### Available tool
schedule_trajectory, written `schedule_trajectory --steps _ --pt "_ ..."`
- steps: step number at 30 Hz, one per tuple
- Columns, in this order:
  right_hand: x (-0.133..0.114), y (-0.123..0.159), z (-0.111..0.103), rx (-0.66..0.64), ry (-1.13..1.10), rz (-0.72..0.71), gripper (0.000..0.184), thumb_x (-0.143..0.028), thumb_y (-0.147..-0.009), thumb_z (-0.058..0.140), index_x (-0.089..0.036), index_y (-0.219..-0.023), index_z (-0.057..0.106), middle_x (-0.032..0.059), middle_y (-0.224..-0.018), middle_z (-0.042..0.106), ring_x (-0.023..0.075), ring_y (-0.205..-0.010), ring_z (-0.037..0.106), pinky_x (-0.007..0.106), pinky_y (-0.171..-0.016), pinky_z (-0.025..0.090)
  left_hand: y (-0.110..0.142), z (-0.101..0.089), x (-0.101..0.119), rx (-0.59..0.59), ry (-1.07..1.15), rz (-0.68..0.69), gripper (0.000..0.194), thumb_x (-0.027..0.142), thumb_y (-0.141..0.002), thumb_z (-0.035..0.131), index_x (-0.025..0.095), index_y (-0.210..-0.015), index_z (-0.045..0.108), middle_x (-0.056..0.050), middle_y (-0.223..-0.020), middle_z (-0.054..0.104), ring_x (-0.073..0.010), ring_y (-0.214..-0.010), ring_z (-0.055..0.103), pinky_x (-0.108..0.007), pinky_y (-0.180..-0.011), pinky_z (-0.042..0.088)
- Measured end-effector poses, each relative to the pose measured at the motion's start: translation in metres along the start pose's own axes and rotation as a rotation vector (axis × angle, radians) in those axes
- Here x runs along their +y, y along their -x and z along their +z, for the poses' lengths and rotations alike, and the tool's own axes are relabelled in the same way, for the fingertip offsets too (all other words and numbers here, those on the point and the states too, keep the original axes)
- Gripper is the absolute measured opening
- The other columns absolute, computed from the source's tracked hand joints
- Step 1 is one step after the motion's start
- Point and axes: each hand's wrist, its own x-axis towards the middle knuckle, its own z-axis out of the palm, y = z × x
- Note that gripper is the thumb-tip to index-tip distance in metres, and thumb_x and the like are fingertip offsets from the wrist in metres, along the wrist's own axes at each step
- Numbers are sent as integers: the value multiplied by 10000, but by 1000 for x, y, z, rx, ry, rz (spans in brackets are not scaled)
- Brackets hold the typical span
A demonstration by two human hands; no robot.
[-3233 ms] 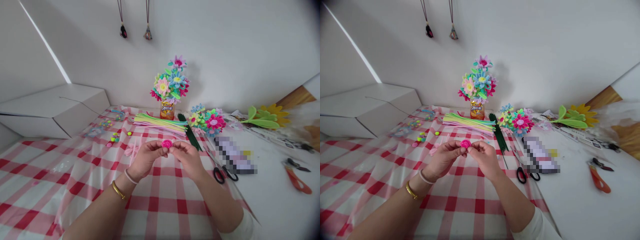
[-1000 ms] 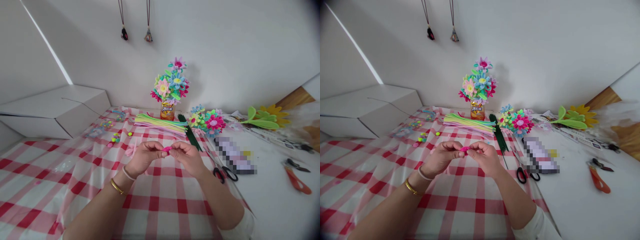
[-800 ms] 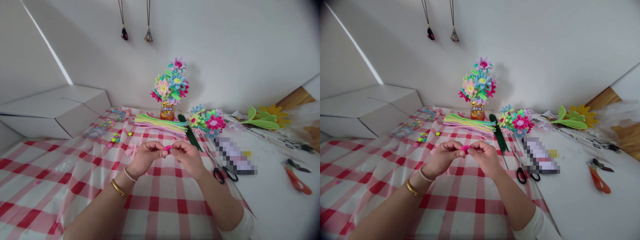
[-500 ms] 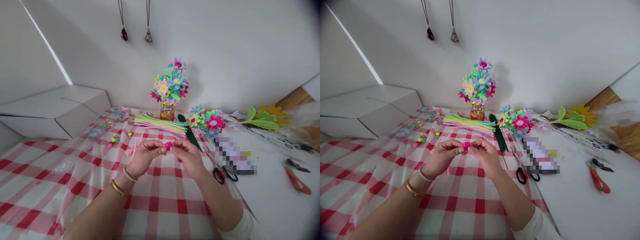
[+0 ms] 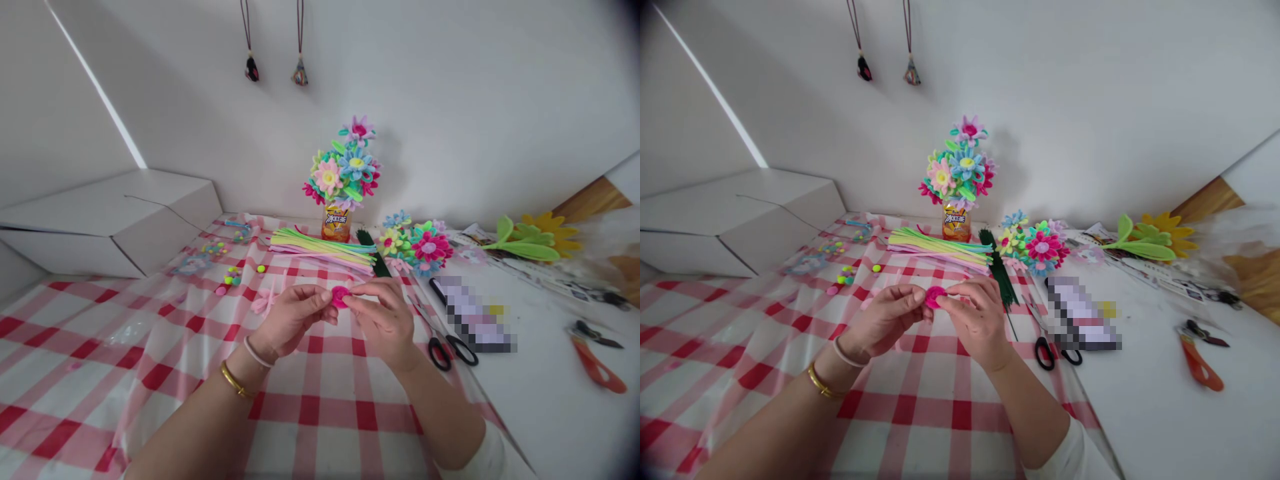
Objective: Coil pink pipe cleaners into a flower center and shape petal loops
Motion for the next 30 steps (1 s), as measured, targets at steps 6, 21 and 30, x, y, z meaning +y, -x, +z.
schedule_trajectory --steps 6,21,30 --pt "-3 -1 4 -53 -297 525 207 -253 -781 570 -259 -975 644 50 -947 644 196 -875 579 333 -697 472 -2 0 3 82 -21 68 68 201 -697 665 134 -710 663 -15 -628 644 -115 -602 582 -258 -627 458" --pt "-11 -7 10 -226 -730 984 158 -323 -720 627 -170 -754 635 -2 -709 612 116 -649 508 249 -602 382 -5 2 -7 111 -459 234 167 291 -788 548 144 -718 586 12 -643 553 -99 -632 501 -241 -635 405" --pt "-5 -5 13 -252 -737 1031 186 -348 -681 663 -175 -747 648 -7 -706 613 116 -662 518 252 -619 384 -9 -8 -6 123 -409 176 158 298 -746 593 147 -699 598 9 -619 567 -105 -615 508 -248 -632 408"
